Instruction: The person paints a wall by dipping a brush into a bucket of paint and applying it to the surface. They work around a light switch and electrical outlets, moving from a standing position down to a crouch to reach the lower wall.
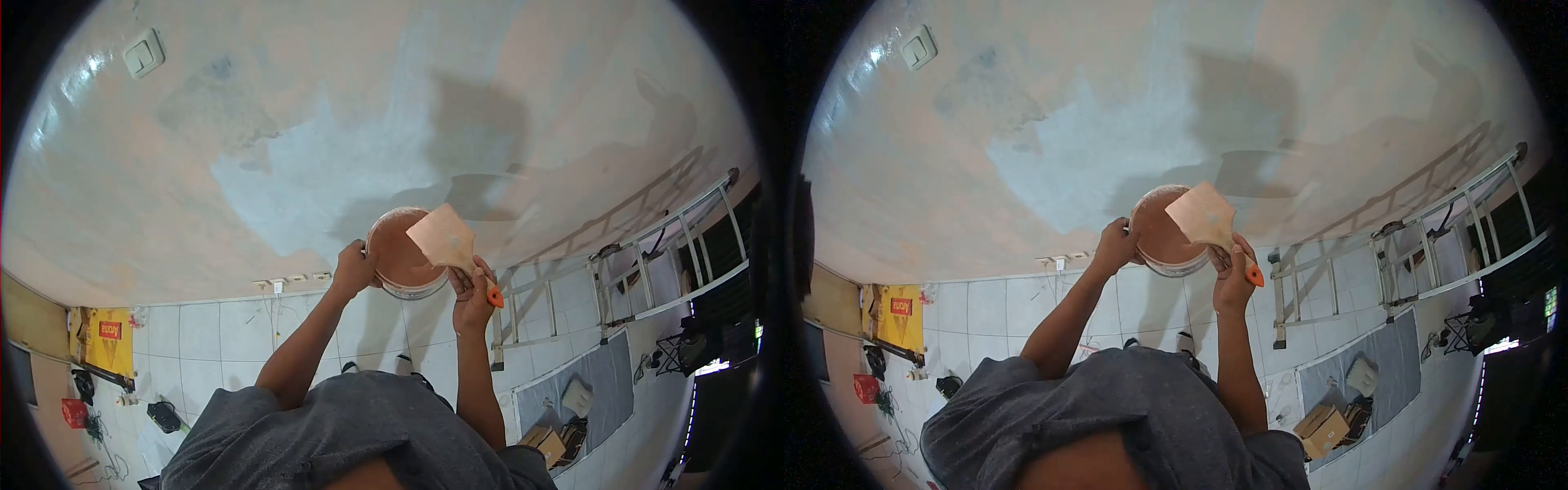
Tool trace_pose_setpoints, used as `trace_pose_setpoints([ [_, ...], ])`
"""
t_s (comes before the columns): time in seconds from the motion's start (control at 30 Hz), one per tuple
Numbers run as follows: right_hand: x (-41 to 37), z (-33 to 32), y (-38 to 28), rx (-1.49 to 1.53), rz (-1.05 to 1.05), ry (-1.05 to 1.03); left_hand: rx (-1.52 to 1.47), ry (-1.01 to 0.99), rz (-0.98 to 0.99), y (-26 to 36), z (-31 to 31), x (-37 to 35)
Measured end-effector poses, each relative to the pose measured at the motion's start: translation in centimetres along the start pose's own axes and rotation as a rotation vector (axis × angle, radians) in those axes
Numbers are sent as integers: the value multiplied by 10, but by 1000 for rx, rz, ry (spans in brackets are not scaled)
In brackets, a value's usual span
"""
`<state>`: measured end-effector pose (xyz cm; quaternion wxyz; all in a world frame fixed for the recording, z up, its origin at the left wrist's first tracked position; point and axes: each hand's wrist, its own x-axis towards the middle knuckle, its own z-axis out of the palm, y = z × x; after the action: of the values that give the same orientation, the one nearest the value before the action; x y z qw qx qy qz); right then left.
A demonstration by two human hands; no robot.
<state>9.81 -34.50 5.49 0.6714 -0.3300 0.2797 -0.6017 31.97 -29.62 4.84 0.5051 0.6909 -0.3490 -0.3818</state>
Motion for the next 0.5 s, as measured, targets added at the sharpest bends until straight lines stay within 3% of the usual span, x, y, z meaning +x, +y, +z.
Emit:
trace_pose_setpoints([
  [0.17, 18, 8, 9, 53, -15, 41, -168, 4, -121, -12, 2, 20],
  [0.33, 59, 40, 15, 134, -114, 101, -215, -17, -116, -25, 1, 34],
  [0.5, 107, 81, 18, 181, -227, 168, -230, 104, -155, -33, -12, 27],
])
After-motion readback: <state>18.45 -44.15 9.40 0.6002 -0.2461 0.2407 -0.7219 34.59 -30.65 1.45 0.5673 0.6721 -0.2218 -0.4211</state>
